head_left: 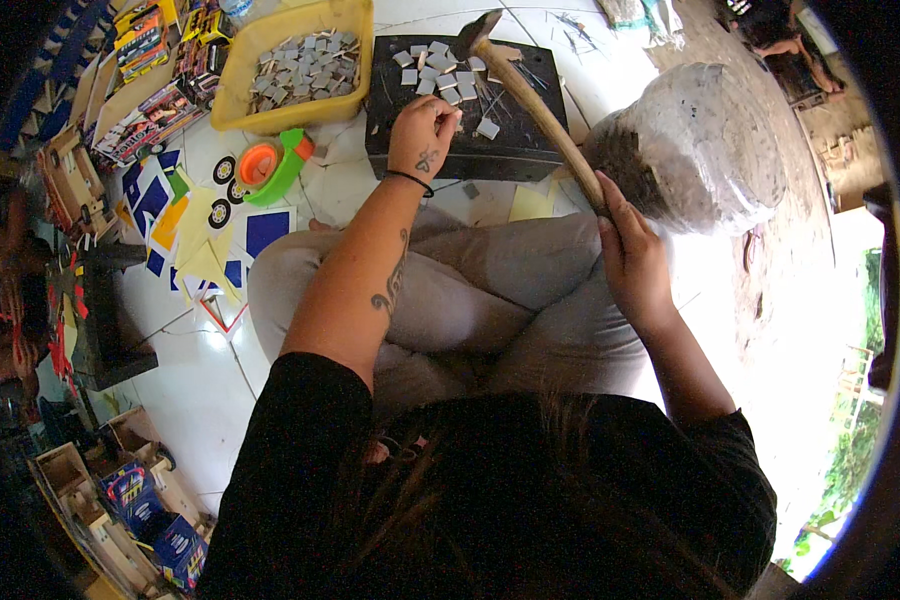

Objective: The person sits on the floor and repeatedly picks up small rectangular blocks, places them on a dark work surface, and strikes them with a hammer. The person then moves the struck blocks into a yellow bin. The process is repeated continuously.

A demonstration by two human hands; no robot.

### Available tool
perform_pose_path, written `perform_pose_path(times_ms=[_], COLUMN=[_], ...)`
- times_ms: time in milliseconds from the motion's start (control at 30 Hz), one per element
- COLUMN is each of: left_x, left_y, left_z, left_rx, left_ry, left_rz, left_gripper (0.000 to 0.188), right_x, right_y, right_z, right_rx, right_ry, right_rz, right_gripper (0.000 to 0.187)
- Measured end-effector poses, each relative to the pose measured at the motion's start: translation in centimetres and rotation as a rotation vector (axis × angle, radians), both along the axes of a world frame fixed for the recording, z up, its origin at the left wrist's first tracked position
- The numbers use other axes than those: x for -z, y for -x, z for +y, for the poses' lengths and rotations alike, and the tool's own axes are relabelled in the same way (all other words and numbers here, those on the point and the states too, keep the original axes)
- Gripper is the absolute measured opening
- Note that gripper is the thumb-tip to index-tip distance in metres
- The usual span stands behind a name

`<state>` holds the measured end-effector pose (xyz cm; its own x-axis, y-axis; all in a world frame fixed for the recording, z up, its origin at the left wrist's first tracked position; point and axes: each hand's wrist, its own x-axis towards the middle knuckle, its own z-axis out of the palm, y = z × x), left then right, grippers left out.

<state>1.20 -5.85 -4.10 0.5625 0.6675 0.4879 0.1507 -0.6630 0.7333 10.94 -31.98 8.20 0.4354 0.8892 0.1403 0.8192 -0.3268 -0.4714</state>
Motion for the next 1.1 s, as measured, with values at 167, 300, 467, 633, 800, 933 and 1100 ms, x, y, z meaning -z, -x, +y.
perform_pose_path(times_ms=[167, 300, 467, 633, 800, 933, 1100], left_x=[0.0, 0.0, -0.4, -1.3, -4.0, -5.3, -3.6], left_y=[-0.6, -0.6, -0.4, 0.9, 5.4, 5.1, 0.8], left_z=[0.6, 0.7, 0.6, 3.8, 13.0, 15.2, 8.8], left_rx=[-0.028, -0.007, -0.007, -0.210, -0.446, -0.565, -0.224], left_ry=[0.018, -0.011, 0.065, 0.001, -0.158, -0.522, -0.139], left_rz=[0.026, -0.021, 0.054, 0.111, 0.340, 0.246, 0.570], left_gripper=[0.014, 0.015, 0.015, 0.016, 0.018, 0.021, 0.029], right_x=[0.2, 1.1, 2.3, 3.0, 6.9, 6.7, 4.9], right_y=[-0.8, -0.8, -4.2, -10.9, -12.0, -10.1, -7.8], right_z=[0.6, 0.5, 3.0, 8.6, 11.3, 13.0, 19.2], right_rx=[0.003, -0.035, -0.043, 0.095, 0.136, 0.063, -0.410], right_ry=[0.002, -0.006, -0.159, 0.094, 0.207, 0.018, 0.261], right_rz=[0.019, 0.025, 0.005, -0.112, -0.135, -0.655, -0.796], right_gripper=[0.047, 0.045, 0.038, 0.032, 0.036, 0.045, 0.029])
